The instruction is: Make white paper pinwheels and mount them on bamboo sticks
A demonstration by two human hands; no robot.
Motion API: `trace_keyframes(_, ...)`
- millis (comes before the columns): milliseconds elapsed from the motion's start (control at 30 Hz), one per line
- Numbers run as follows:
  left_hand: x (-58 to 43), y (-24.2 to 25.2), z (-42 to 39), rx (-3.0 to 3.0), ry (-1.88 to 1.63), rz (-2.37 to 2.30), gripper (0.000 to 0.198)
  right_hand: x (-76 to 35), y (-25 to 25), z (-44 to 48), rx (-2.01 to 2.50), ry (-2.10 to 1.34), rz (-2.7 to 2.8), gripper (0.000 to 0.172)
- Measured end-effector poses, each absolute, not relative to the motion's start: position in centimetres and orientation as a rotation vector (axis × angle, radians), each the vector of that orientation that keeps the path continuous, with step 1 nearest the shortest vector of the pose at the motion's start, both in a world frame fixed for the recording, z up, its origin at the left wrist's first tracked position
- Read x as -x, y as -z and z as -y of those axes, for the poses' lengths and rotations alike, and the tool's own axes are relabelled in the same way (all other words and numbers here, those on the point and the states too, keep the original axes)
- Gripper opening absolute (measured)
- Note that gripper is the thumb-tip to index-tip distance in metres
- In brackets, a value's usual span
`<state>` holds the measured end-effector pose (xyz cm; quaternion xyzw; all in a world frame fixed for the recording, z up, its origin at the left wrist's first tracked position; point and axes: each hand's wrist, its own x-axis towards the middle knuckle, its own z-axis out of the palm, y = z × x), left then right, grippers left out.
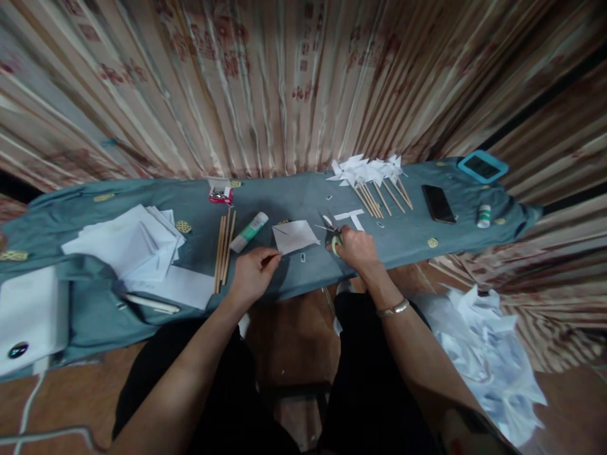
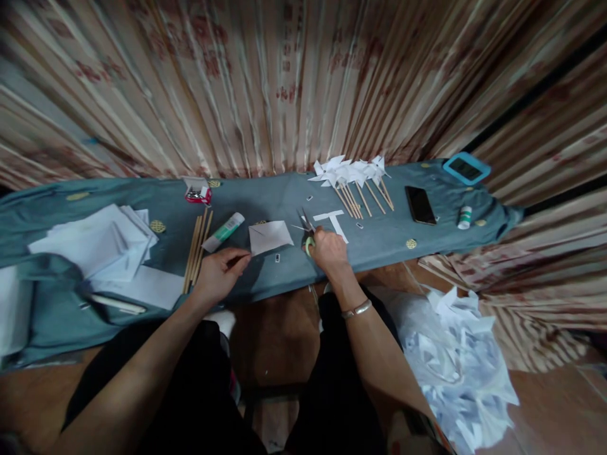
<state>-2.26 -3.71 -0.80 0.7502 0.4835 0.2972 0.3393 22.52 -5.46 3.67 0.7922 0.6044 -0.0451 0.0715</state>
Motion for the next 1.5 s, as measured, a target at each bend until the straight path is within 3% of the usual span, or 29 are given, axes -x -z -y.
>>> trace_keyframes(133, 2.4, 1.0, 3.5, -2.191, -0.971, -1.277, 0.037, -22.1, -3.6, 5.5, -2.355, 0.088, -1.823, 0.039)
trace_keyframes(267, 1.5, 1.7, 3.5, -2.39, -0.757, -1.194, 0.04, -21.9, -3.6, 5.4, -2.333, 0.075, -1.822, 0.038)
trace_keyframes(600, 0.3, 2.0, 4.4, -2.464, -0.402, -1.135, 0.033, -22.7, -3.9, 5.6, -2.33, 0.187, -1.823, 0.042)
trace_keyframes(1167, 0.9, 2.7, 4.3, -2.473, -0.518, -1.058, 0.025, -22.7, -3.1, 6.0, -2.385, 0.095, -1.843, 0.034)
trace_keyframes(1300, 0.8, 3.1, 4.4, -2.485, -0.567, -1.061, 0.025, -21.0, -2.8, 6.4, -2.361, 0.004, -2.216, 0.037)
trace_keyframes(1500, 0.7, 3.0, 4.4, -2.484, -0.525, -1.058, 0.026, -18.2, 0.2, 5.4, -1.99, 0.136, -2.779, 0.045)
